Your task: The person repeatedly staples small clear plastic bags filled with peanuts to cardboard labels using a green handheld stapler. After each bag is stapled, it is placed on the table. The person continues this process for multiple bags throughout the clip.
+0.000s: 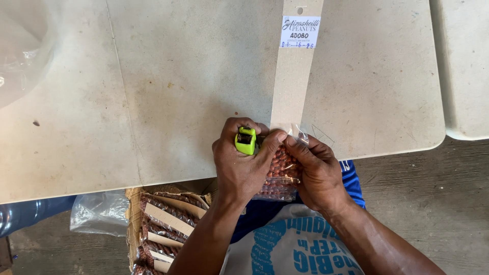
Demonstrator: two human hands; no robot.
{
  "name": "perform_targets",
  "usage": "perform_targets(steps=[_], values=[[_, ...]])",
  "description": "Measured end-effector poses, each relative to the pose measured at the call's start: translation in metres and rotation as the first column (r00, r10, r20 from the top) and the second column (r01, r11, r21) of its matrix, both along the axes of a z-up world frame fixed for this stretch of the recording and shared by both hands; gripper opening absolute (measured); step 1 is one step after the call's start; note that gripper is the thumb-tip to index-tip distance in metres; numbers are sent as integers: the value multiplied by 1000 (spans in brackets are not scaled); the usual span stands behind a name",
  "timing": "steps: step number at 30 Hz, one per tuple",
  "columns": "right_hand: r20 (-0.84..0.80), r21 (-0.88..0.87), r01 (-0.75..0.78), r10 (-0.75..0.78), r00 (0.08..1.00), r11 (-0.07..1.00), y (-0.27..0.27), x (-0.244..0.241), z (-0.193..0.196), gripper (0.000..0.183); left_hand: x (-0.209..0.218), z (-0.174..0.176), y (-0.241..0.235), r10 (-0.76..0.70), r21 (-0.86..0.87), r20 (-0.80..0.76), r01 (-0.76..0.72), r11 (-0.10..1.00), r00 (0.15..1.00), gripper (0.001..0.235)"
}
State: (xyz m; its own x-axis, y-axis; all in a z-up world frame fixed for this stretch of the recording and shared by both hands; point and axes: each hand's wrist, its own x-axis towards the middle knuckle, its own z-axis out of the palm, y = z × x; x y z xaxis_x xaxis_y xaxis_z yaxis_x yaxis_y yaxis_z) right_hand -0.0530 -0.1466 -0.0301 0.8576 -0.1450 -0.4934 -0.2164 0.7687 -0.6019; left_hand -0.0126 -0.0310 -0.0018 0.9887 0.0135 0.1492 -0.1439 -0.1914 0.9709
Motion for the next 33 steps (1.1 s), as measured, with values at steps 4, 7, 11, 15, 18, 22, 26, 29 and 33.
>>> perform_targets(steps=[4,7,11,15,18,22,26,29,33], values=[[8,-30,-3,3,1000,1000,-3,-4,-17,14,-1,-5,7,-5,18,-15,5,1000,1000,33],[21,-65,8,-7,1000,998,-3,0,-14,12,1,-18,17,-41,-32,-5,41,999,999,28],[28,-135,9,-5,1000,991,-1,4,-5,13,1,-14,24,-17,-15,-110,15,1000,994,25],[46,-209,10,0,999,978,-3,2,-9,12,-4,-7,19,25,48,-117,-19,999,993,23],[28,-240,0,7,1000,971,-7,-1,-18,12,-2,-10,19,17,31,-104,-14,999,994,22],[27,-234,15,-8,1000,972,-7,-3,-23,13,-5,-16,21,26,36,-131,-22,999,991,23],[55,-236,20,-7,998,972,-13,-7,-40,14,7,-7,34,92,-143,-217,-125,982,972,24],[56,-232,16,-3,998,973,-14,-12,-39,13,25,13,40,118,-291,-223,-182,939,968,32],[124,-271,20,15,992,962,-7,-12,-30,15,41,35,16,45,-236,-227,-100,967,973,42]])
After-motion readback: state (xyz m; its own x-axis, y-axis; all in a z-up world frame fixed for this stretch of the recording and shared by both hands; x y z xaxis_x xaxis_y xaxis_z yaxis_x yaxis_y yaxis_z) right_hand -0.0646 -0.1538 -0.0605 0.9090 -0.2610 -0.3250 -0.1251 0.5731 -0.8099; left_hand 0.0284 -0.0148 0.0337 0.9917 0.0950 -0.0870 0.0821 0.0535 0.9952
